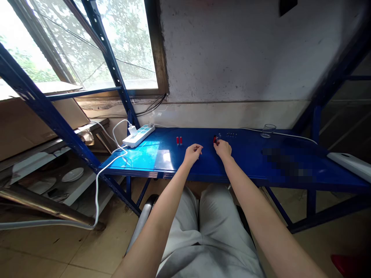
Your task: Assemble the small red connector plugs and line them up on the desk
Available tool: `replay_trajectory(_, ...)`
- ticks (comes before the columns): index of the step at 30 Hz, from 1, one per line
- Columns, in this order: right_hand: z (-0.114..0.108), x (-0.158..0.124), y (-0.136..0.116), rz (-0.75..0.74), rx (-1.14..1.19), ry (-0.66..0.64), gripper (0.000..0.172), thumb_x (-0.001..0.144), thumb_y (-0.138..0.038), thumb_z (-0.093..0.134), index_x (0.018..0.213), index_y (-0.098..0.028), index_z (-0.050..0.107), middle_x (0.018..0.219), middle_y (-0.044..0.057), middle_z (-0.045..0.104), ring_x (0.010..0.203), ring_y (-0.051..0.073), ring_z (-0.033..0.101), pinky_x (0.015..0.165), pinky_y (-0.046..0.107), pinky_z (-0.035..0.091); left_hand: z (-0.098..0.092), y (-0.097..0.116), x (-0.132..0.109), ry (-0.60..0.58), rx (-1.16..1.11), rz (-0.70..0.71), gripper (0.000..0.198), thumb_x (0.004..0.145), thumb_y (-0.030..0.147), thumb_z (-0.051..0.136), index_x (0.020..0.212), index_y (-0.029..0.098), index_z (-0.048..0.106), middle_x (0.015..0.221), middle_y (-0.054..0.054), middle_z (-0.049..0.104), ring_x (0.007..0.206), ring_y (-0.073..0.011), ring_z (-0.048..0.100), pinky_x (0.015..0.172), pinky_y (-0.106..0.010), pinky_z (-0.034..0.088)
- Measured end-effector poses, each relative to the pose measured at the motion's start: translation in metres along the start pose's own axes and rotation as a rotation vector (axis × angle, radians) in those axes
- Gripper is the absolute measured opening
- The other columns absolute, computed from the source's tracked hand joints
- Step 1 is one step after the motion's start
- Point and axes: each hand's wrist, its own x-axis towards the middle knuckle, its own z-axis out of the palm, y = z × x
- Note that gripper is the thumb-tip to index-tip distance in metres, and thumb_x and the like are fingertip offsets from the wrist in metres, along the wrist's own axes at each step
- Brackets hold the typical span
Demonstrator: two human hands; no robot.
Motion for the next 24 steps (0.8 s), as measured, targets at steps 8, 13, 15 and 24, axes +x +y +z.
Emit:
replay_trajectory(8,-0.001,-0.0003,-0.0022,0.013,-0.051,-0.017,0.021,0.087,-0.03,0.045,0.092,-0.016,0.06,0.088,0.01,0.065,0.081,0.021,0.062,0.064,0.027,0.042,-0.0004,0.0,-0.0003,-0.004,0.027,0.002,0.027,0.081,0.035,0.048,0.089,0.014,0.063,0.067,-0.003,0.058,0.051,-0.0078,0.049,0.046,-0.019,0.04)
replay_trajectory(13,0.0,0.0002,-0.0018,0.005,-0.054,-0.017,0.022,0.087,-0.03,0.044,0.094,-0.016,0.06,0.089,0.01,0.065,0.081,0.02,0.062,0.065,0.027,0.042,-0.0005,-0.0007,0.0001,-0.002,0.021,0.002,0.027,0.081,0.035,0.048,0.09,0.014,0.063,0.068,-0.003,0.059,0.051,-0.0078,0.049,0.046,-0.019,0.04)
replay_trajectory(15,-0.0006,-0.0002,-0.002,0.008,-0.054,-0.02,0.022,0.087,-0.03,0.044,0.094,-0.016,0.06,0.089,0.01,0.065,0.081,0.02,0.061,0.065,0.028,0.042,-0.0005,-0.0008,0.0003,-0.002,0.02,0.004,0.027,0.08,0.035,0.048,0.089,0.014,0.063,0.068,-0.003,0.059,0.051,-0.008,0.049,0.047,-0.019,0.04)
replay_trajectory(24,-0.0078,-0.0063,0.004,0.082,-0.03,-0.057,0.019,0.086,-0.029,0.046,0.094,-0.017,0.058,0.089,0.01,0.064,0.085,0.022,0.061,0.068,0.03,0.041,-0.0005,-0.0012,-0.0009,-0.01,0.032,0.01,0.027,0.081,0.035,0.047,0.09,0.014,0.063,0.07,-0.003,0.059,0.053,-0.008,0.05,0.047,-0.019,0.04)
